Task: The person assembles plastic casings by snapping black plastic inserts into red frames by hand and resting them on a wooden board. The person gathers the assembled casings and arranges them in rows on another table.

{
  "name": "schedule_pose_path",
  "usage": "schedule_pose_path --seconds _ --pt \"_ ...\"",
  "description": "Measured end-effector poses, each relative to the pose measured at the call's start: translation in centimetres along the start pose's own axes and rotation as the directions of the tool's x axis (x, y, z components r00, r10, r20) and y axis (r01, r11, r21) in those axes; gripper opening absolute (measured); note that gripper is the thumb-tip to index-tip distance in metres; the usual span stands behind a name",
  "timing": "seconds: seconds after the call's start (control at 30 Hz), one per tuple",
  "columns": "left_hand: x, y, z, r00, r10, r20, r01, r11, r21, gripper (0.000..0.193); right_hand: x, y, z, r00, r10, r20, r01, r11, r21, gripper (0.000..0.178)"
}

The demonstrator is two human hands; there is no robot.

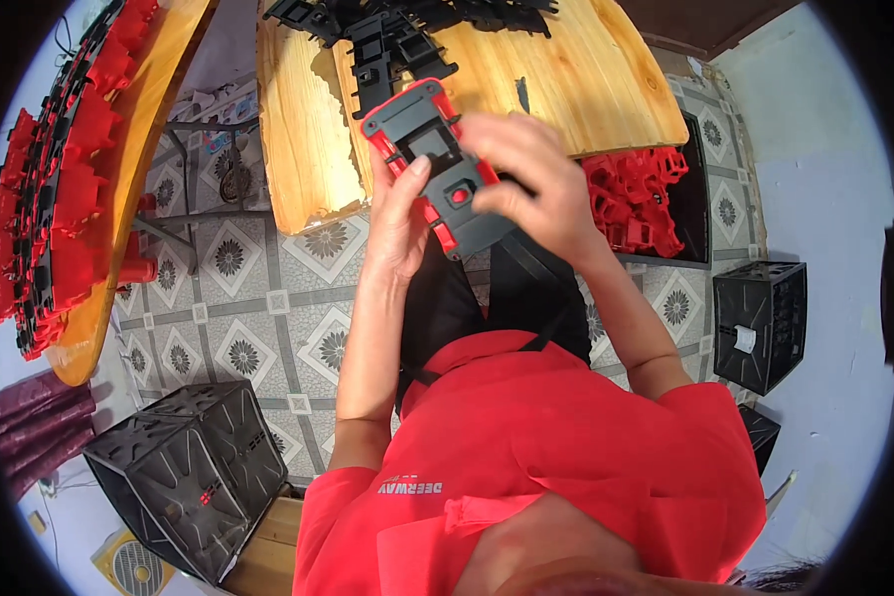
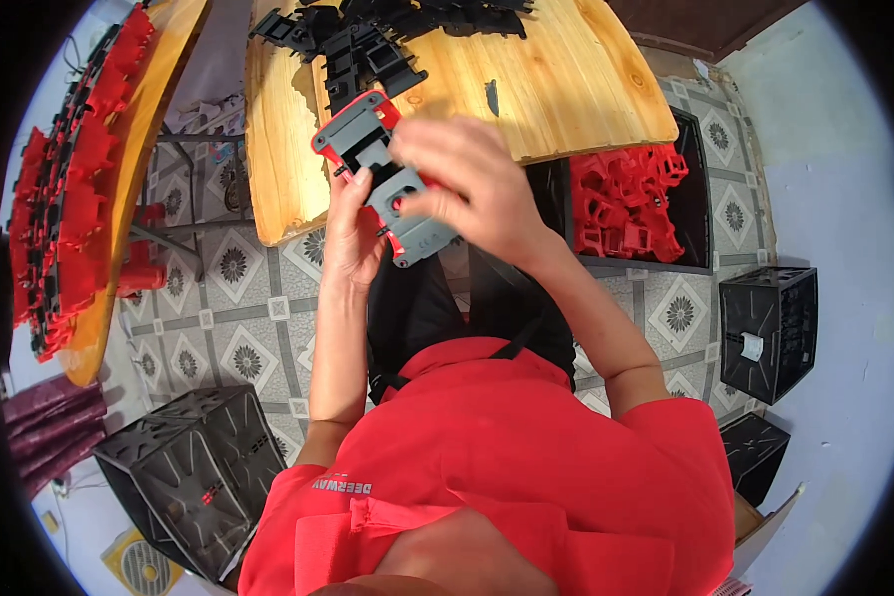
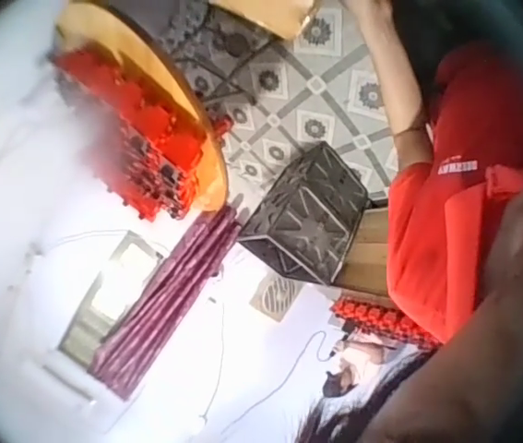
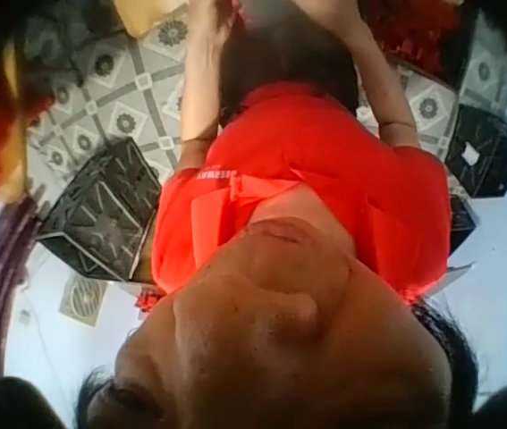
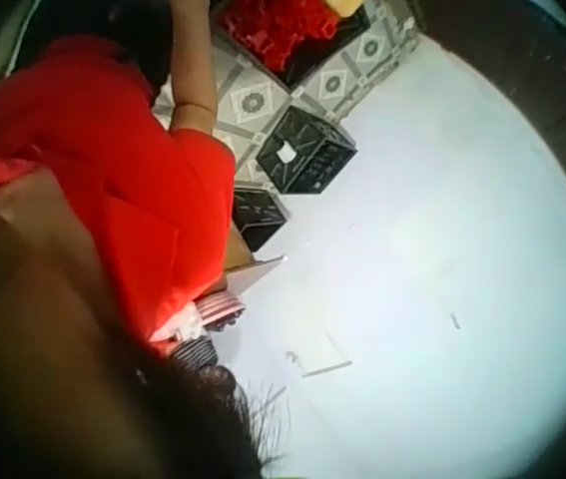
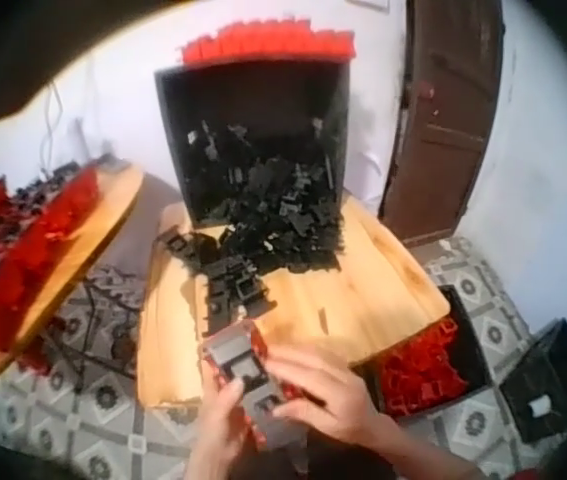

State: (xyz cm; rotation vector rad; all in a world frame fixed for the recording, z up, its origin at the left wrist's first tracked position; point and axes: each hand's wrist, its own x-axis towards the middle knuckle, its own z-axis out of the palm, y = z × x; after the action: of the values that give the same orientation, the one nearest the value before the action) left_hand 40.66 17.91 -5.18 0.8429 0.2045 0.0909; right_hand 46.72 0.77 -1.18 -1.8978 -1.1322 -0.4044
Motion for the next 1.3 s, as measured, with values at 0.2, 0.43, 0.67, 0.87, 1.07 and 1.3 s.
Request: schedule_pose_path --seconds 0.2,0.43,0.67,0.87,1.07,1.3 --pt "0.3 -1.1 1.4 0.988 0.15 -0.016 -0.147 0.979 0.14 0.075 2.3 2.2 3.1 0.834 0.508 0.213 -0.524 0.613 0.592 0.044" --pt "2.1 -0.7 -0.3 0.921 0.344 -0.181 -0.293 0.921 0.258 0.045 2.1 3.6 4.1 0.84 0.439 0.318 -0.522 0.498 0.692 0.058" --pt "2.3 1.1 -2.6 0.821 0.434 -0.372 -0.37 0.899 0.233 0.038 0.1 2.2 6.4 0.798 0.366 0.479 -0.581 0.68 0.447 0.081" --pt "5.8 6.4 -8.5 0.718 0.453 -0.529 -0.306 0.887 0.345 0.037 4.6 8.4 8.9 0.951 0.304 -0.061 -0.31 0.937 -0.159 0.065" --pt "13.4 6.8 -9.4 0.596 0.482 -0.642 -0.135 0.848 0.512 0.047 8.6 14.2 9.6 0.979 0.201 0.041 -0.169 0.903 -0.396 0.051" --pt "17.7 6.9 -11.3 0.486 0.498 -0.718 0.075 0.794 0.603 0.078 8.0 10.7 8.8 0.997 0.05 -0.053 -0.071 0.813 -0.578 0.04"
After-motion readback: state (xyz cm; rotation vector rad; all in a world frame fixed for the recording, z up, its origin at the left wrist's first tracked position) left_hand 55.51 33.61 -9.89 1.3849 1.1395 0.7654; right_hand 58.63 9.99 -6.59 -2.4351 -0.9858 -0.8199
